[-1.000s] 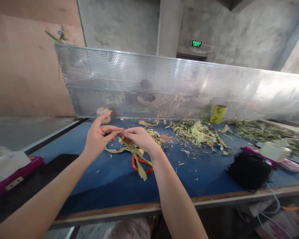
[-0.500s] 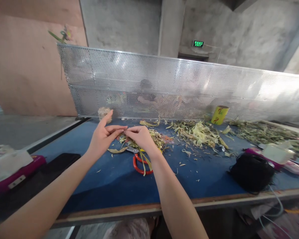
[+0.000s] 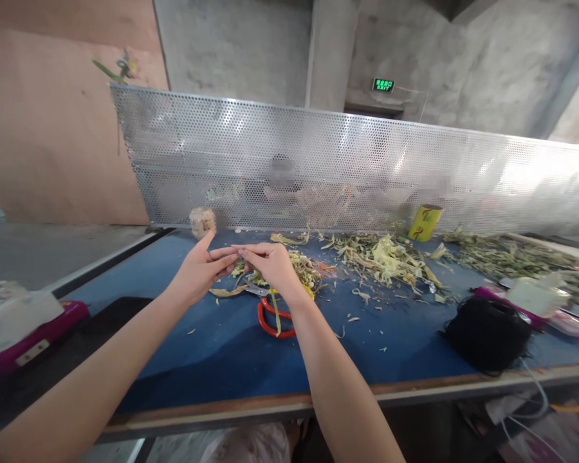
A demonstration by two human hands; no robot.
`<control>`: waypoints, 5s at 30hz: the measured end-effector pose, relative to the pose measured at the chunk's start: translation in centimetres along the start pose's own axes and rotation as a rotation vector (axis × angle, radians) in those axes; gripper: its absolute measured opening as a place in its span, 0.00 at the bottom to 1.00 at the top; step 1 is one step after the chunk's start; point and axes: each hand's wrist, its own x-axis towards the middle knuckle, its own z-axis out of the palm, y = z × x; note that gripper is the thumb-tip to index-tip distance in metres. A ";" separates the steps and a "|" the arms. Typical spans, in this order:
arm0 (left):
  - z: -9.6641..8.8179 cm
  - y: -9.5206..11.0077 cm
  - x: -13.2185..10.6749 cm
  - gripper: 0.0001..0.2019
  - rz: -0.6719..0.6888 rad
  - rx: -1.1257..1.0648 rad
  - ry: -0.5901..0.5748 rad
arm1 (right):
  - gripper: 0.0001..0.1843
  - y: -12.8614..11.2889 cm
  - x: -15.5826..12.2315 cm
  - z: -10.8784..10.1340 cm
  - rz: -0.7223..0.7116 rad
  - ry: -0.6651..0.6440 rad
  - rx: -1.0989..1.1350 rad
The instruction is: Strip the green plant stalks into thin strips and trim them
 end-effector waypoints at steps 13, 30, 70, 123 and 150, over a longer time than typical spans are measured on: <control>-0.5 -0.4 0.0 0.54 0.234 0.192 -0.013 | 0.14 -0.6 -0.3 0.3 0.053 -0.015 0.106; -0.9 -0.1 -0.8 0.43 0.335 0.211 0.114 | 0.12 -1.0 -0.4 1.1 0.146 -0.010 0.357; -1.1 -0.5 -2.5 0.47 0.349 0.508 0.001 | 0.08 -1.2 -0.9 0.5 0.220 -0.161 0.251; -1.3 -0.9 -2.0 0.46 0.261 0.358 0.082 | 0.10 -1.1 -0.9 1.9 0.269 0.015 0.271; -1.6 -1.0 -2.1 0.33 0.429 0.591 0.039 | 0.12 -1.8 -0.9 1.2 0.542 -0.253 0.784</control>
